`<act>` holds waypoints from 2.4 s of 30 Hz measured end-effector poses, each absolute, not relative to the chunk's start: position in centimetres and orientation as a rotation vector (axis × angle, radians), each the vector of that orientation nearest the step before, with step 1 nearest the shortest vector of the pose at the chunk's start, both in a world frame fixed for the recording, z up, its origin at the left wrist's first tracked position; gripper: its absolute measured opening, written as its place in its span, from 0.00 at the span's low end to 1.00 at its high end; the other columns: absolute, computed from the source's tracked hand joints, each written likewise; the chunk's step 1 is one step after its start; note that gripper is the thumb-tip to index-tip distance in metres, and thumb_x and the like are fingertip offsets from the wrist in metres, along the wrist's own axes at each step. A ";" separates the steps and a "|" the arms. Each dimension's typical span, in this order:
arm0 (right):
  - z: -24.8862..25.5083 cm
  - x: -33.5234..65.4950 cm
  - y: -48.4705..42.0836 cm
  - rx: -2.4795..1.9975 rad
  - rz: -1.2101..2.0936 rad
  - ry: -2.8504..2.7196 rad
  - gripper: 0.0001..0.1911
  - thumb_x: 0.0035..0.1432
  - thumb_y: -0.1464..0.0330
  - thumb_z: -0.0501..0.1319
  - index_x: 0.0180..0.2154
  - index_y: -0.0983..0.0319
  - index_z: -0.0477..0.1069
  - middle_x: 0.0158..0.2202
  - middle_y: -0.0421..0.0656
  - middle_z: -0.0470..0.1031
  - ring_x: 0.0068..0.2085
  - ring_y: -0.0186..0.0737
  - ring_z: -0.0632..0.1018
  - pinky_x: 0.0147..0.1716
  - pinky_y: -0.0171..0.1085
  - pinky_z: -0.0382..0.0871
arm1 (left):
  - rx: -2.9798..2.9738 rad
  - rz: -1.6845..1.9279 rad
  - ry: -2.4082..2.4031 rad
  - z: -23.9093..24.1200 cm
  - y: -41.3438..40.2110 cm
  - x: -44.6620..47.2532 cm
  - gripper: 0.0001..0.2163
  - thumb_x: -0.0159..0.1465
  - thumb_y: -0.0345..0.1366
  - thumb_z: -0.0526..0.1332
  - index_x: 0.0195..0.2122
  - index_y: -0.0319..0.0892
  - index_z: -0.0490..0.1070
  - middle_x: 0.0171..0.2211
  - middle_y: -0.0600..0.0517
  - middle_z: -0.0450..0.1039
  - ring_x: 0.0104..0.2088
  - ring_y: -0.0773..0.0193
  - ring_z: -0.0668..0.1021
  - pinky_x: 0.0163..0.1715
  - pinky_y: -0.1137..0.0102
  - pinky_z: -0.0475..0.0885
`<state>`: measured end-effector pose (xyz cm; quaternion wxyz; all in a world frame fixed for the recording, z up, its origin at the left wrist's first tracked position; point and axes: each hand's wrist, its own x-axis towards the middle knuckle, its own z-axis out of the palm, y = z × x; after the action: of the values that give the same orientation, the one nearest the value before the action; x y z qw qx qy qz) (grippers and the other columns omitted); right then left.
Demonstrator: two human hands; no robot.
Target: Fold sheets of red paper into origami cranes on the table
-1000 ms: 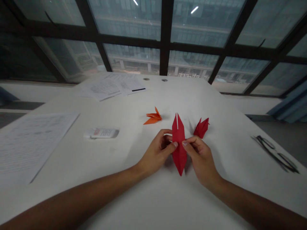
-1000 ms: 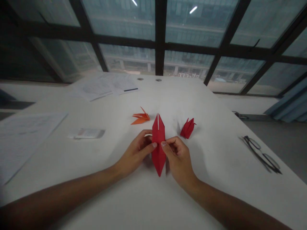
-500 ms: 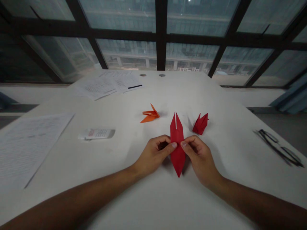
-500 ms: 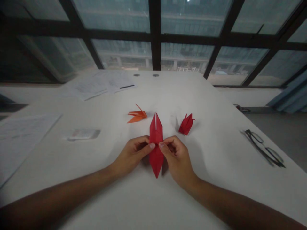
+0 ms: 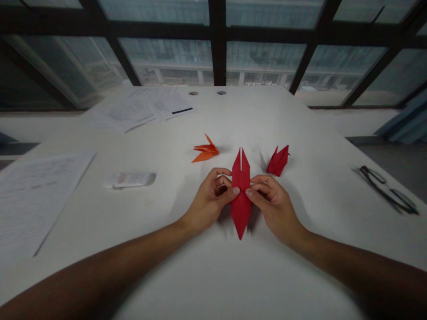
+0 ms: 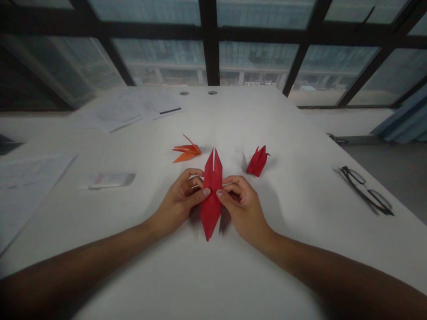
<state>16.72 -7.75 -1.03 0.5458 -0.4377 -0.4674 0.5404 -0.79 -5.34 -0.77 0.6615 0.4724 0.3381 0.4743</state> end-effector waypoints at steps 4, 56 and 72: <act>-1.0 16.8 -7.8 -1.021 1.306 -1.107 0.15 0.58 0.60 0.71 0.42 0.55 0.69 0.29 0.34 0.78 0.32 0.36 0.77 0.34 0.34 0.72 | 1.058 1.057 0.725 -0.8 -5.2 -1.1 0.19 0.63 0.35 0.71 0.51 0.48 0.65 0.33 0.58 0.73 0.29 0.69 0.77 0.32 0.73 0.73; -1.7 17.9 -7.5 -0.979 1.015 -1.491 0.05 0.68 0.63 0.64 0.39 0.57 0.71 0.35 0.37 0.76 0.35 0.34 0.76 0.35 0.34 0.70 | 1.615 1.105 0.824 -1.4 -5.5 -1.6 0.04 0.70 0.36 0.64 0.43 0.42 0.73 0.39 0.51 0.74 0.37 0.65 0.75 0.41 0.69 0.74; -1.9 17.8 -7.2 -0.934 1.049 -1.461 0.08 0.64 0.67 0.67 0.45 0.55 0.73 0.42 0.40 0.78 0.43 0.38 0.79 0.46 0.39 0.73 | 1.601 1.137 0.831 -1.7 -5.1 -1.6 0.05 0.70 0.35 0.63 0.45 0.43 0.70 0.42 0.50 0.73 0.39 0.65 0.76 0.41 0.70 0.74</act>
<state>17.77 -7.22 -1.92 0.5292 -0.3912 -0.6116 0.4392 -1.61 -5.13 -1.72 0.4834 0.6574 0.3412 0.4666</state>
